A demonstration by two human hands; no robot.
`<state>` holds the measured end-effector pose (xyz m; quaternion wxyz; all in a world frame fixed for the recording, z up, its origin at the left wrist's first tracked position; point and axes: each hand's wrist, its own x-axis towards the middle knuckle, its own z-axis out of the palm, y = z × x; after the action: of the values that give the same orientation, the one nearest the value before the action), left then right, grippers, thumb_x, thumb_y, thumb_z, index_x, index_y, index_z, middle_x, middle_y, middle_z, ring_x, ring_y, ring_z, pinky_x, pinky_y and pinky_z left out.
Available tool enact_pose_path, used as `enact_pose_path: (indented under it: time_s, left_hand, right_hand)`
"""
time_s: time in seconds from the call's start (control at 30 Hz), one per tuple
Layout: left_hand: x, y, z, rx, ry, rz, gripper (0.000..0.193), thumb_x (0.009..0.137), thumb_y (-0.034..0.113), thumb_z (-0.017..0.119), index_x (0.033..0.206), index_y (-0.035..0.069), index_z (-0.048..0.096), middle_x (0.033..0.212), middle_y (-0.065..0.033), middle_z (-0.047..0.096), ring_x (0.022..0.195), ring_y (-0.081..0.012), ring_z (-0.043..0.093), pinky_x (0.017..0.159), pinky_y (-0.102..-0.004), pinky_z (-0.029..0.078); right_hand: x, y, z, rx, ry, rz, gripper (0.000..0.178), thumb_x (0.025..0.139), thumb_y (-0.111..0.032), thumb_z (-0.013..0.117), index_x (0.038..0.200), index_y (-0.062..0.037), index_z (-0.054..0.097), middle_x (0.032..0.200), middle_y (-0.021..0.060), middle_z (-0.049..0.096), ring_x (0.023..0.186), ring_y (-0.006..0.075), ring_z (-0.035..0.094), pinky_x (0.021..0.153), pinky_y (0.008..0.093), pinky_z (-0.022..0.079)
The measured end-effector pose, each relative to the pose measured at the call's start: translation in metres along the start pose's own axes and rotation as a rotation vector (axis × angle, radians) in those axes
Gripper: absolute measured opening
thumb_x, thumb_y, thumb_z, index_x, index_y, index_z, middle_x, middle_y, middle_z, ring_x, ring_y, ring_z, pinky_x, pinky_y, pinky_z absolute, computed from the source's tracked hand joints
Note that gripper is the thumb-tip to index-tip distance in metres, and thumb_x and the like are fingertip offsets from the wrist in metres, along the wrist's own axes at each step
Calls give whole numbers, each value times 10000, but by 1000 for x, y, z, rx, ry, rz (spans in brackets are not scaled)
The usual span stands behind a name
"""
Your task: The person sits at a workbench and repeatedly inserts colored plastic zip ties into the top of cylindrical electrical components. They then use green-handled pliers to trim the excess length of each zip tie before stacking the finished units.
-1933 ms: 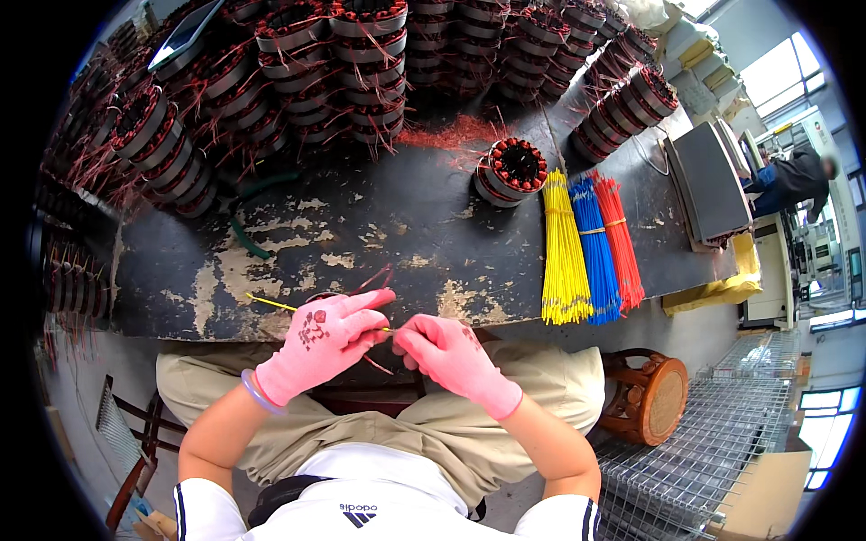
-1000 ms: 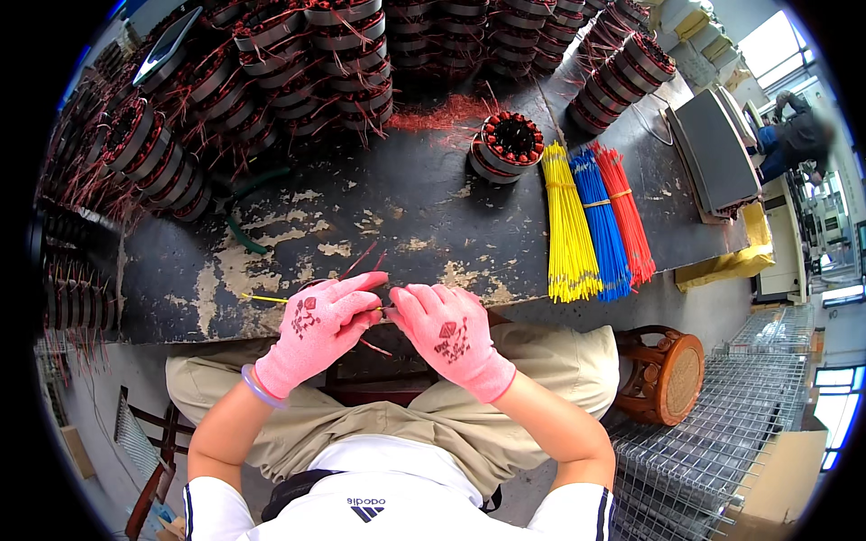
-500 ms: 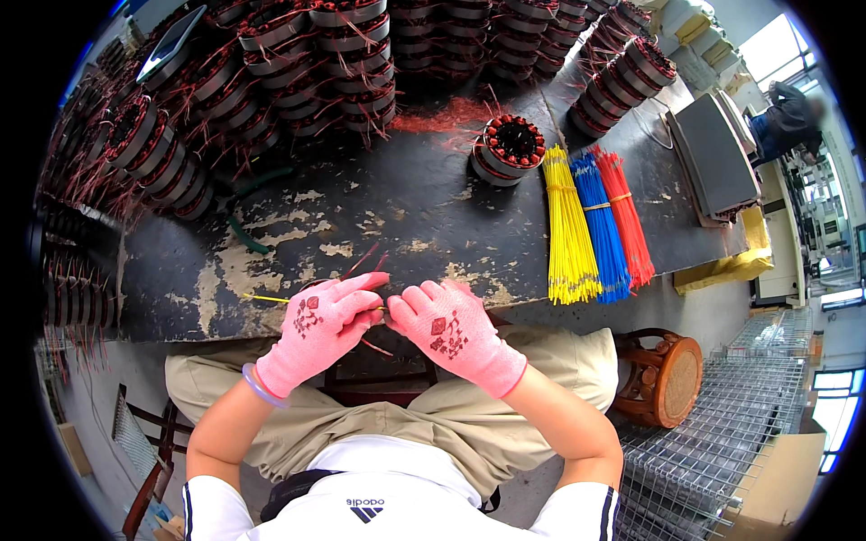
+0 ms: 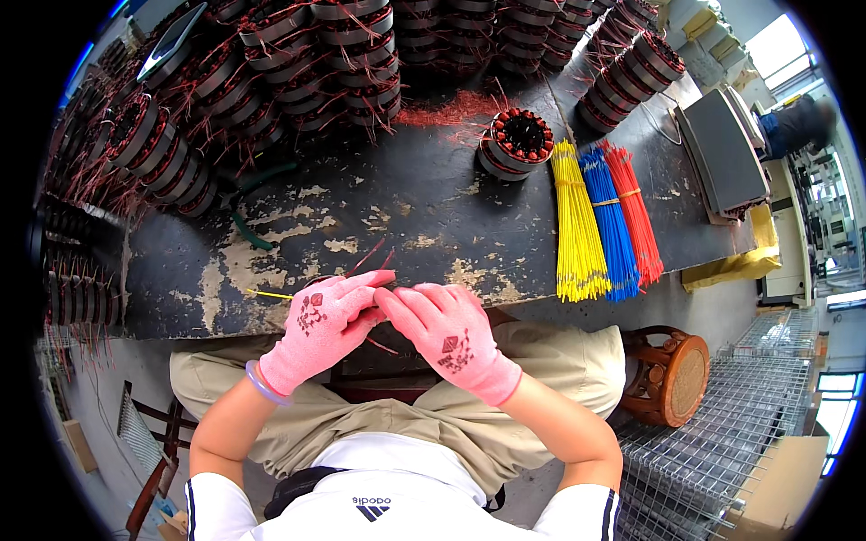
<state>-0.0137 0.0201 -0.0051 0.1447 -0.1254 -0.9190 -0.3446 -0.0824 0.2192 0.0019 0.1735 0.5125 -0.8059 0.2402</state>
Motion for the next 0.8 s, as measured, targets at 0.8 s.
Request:
enact_pose_path:
  time_s: [0.8]
  left_hand:
    - [6,8,-16,153,-49,-199,241,962,123,598,1162,14,675,1325,-175,628,1206,-372,602,1032,-435,483]
  right_hand:
    - [-23,18,-7,111,-27,154,379,849,-186,737,1222,-192,674,1046,9,630,961,243,617,821,394,515]
